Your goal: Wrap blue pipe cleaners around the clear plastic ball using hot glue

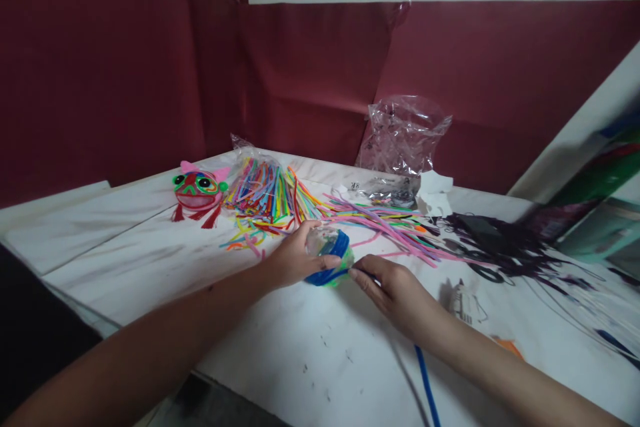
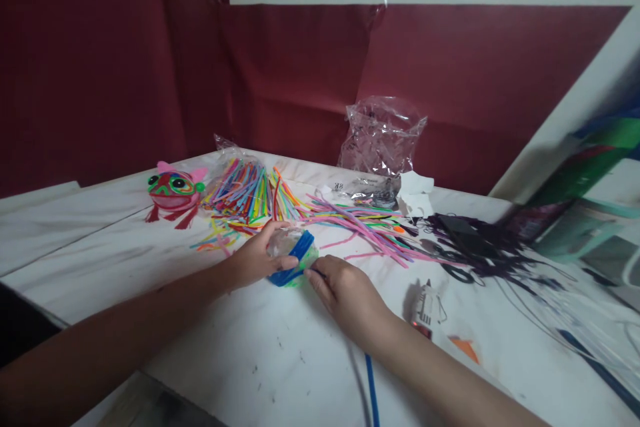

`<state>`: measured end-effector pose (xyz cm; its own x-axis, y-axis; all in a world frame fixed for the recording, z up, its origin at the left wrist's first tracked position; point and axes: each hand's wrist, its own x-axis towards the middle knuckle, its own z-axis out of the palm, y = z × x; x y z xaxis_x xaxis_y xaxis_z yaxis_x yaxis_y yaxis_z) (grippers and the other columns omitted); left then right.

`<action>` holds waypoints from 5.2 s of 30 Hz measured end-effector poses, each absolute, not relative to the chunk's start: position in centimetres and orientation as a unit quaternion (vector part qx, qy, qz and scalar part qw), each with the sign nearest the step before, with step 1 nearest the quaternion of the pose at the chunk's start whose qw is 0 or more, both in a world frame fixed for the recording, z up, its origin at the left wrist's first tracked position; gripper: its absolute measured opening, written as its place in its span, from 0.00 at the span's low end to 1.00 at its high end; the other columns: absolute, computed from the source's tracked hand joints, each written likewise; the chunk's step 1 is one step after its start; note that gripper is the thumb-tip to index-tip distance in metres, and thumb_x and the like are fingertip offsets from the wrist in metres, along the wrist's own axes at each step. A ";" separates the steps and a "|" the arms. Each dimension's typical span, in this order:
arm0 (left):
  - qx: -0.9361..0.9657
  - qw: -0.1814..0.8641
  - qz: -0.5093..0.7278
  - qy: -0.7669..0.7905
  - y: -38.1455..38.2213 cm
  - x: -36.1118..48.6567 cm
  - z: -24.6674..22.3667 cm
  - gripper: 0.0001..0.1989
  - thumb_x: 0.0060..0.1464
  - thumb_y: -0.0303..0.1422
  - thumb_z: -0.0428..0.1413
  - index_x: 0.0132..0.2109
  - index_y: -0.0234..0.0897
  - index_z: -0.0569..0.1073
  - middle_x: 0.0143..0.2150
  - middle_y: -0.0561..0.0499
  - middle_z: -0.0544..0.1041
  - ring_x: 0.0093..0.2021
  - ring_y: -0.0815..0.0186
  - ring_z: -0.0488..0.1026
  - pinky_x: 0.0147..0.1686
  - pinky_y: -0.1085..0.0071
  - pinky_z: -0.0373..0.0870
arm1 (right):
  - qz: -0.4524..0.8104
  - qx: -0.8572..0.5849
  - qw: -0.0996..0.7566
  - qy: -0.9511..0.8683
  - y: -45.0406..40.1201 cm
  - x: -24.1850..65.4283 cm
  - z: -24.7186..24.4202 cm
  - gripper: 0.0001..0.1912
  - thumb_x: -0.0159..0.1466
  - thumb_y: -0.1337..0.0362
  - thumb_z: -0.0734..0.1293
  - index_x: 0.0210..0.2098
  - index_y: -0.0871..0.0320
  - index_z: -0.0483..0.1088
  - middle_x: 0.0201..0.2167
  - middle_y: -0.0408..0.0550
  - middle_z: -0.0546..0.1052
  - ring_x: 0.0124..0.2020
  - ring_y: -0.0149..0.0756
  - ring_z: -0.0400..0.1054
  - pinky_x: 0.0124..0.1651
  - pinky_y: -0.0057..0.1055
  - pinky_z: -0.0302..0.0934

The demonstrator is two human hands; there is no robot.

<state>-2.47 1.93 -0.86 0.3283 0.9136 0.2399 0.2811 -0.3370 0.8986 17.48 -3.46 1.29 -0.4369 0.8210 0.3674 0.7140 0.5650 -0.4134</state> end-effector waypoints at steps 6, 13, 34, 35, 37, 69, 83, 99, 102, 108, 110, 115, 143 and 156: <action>0.707 0.376 0.405 0.442 2.5 -2.6 -0.9 0.36 0.44 0.47 0.60 0.57 0.36 0.60 0.54 0.41 0.70 0.52 0.54 0.69 0.51 0.60 0.64 | 0.103 -0.464 0.335 -0.813 -2.0 16.6 0.8 0.13 0.64 0.60 0.57 0.26 0.56 0.66 0.21 0.45 0.70 0.23 0.34 0.64 0.26 0.28 0.56; 0.734 0.391 0.374 0.411 2.6 -2.8 -0.2 0.39 0.45 0.42 0.60 0.61 0.32 0.57 0.59 0.39 0.66 0.58 0.49 0.64 0.56 0.57 0.59 | 0.132 -0.468 0.348 -0.802 -1.5 16.8 0.7 0.12 0.64 0.61 0.57 0.26 0.56 0.65 0.21 0.44 0.69 0.24 0.34 0.63 0.26 0.28 0.56; 0.728 0.430 0.383 0.373 2.9 -2.4 -1.4 0.48 0.31 0.36 0.68 0.59 0.33 0.54 0.58 0.35 0.64 0.56 0.48 0.64 0.53 0.55 0.62 | 0.126 -0.464 0.372 -0.794 -1.0 17.7 0.7 0.08 0.63 0.63 0.61 0.28 0.57 0.68 0.24 0.46 0.74 0.25 0.35 0.67 0.28 0.28 0.59; 0.725 0.430 0.388 0.372 2.9 -2.3 -1.5 0.48 0.31 0.37 0.68 0.58 0.33 0.55 0.58 0.36 0.64 0.56 0.48 0.65 0.53 0.56 0.62 | 0.123 -0.461 0.374 -0.796 -1.0 17.6 0.6 0.08 0.63 0.63 0.61 0.28 0.57 0.67 0.24 0.45 0.74 0.25 0.35 0.67 0.28 0.28 0.59; 0.724 0.422 0.402 0.369 2.9 -2.3 -1.7 0.46 0.32 0.38 0.68 0.58 0.34 0.56 0.58 0.37 0.64 0.56 0.49 0.65 0.53 0.57 0.63 | 0.121 -0.454 0.377 -0.798 -1.1 17.5 0.4 0.08 0.63 0.63 0.61 0.29 0.57 0.68 0.24 0.45 0.74 0.26 0.35 0.67 0.29 0.28 0.59; 0.735 0.447 0.378 0.342 2.7 -3.0 -1.1 0.44 0.31 0.40 0.68 0.55 0.40 0.57 0.52 0.42 0.67 0.48 0.53 0.68 0.46 0.61 0.64 | 0.198 -0.460 0.404 -0.765 -1.4 17.6 0.2 0.06 0.60 0.65 0.63 0.27 0.57 0.65 0.23 0.44 0.73 0.25 0.34 0.65 0.29 0.28 0.59; 0.755 0.441 0.334 0.352 2.5 -3.0 -0.1 0.40 0.34 0.40 0.66 0.54 0.39 0.58 0.49 0.44 0.68 0.46 0.55 0.69 0.42 0.65 0.65 | 0.192 -0.463 0.403 -0.766 -1.6 17.1 0.1 0.07 0.58 0.68 0.63 0.24 0.56 0.63 0.20 0.40 0.69 0.23 0.32 0.63 0.27 0.26 0.55; 0.742 0.442 0.337 0.374 2.5 -3.1 -0.2 0.38 0.35 0.40 0.66 0.52 0.41 0.58 0.48 0.46 0.68 0.43 0.57 0.69 0.38 0.67 0.65 | 0.159 -0.458 0.402 -0.776 -1.7 17.0 -0.1 0.05 0.58 0.70 0.63 0.26 0.57 0.66 0.22 0.42 0.73 0.23 0.33 0.66 0.27 0.26 0.57; 0.739 0.424 0.346 0.394 2.1 -2.9 0.1 0.34 0.37 0.40 0.65 0.50 0.41 0.59 0.46 0.48 0.67 0.38 0.61 0.68 0.33 0.70 0.65 | 0.149 -0.458 0.398 -0.781 -1.9 16.8 0.0 0.05 0.59 0.70 0.63 0.27 0.57 0.66 0.22 0.43 0.74 0.24 0.33 0.68 0.27 0.26 0.58; 0.742 0.422 0.348 0.387 1.3 -2.6 0.8 0.31 0.38 0.36 0.63 0.48 0.39 0.59 0.40 0.51 0.68 0.36 0.63 0.68 0.32 0.71 0.64 | 0.146 -0.460 0.387 -0.786 -2.3 16.5 0.0 0.04 0.58 0.70 0.63 0.28 0.57 0.67 0.23 0.44 0.74 0.24 0.33 0.68 0.27 0.26 0.58; 0.751 0.413 0.349 0.379 1.2 -2.6 0.8 0.31 0.38 0.37 0.63 0.48 0.39 0.59 0.39 0.51 0.68 0.36 0.63 0.68 0.32 0.71 0.64 | 0.146 -0.461 0.386 -0.785 -2.4 16.4 0.0 0.04 0.58 0.70 0.63 0.28 0.57 0.67 0.23 0.44 0.74 0.24 0.33 0.68 0.27 0.26 0.58; 0.774 0.354 0.348 0.393 1.2 -2.5 0.7 0.28 0.40 0.36 0.62 0.48 0.39 0.59 0.39 0.52 0.68 0.35 0.64 0.67 0.33 0.71 0.64 | 0.138 -0.455 0.391 -0.788 -2.6 16.3 0.0 0.05 0.58 0.71 0.63 0.27 0.56 0.66 0.22 0.42 0.73 0.23 0.32 0.67 0.26 0.25 0.57; 0.770 0.361 0.353 0.389 1.7 -2.7 0.7 0.28 0.42 0.41 0.61 0.48 0.39 0.60 0.43 0.49 0.67 0.38 0.62 0.68 0.36 0.69 0.65 | 0.155 -0.456 0.392 -0.784 -2.4 16.3 0.3 0.05 0.59 0.70 0.62 0.27 0.56 0.66 0.22 0.42 0.73 0.23 0.32 0.66 0.27 0.25 0.57; 0.769 0.362 0.344 0.399 1.5 -2.7 0.5 0.29 0.41 0.39 0.63 0.49 0.40 0.60 0.43 0.50 0.68 0.38 0.62 0.67 0.36 0.68 0.64 | 0.128 -0.444 0.379 -0.802 -2.4 16.3 0.0 0.04 0.61 0.69 0.61 0.29 0.55 0.64 0.22 0.41 0.72 0.22 0.32 0.65 0.25 0.26 0.58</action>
<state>-2.66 1.46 0.48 0.4449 0.8625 0.2411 0.3643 -0.4203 0.8311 16.27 -2.42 0.01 -0.3181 0.8089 0.4944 0.6153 0.5729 -0.5415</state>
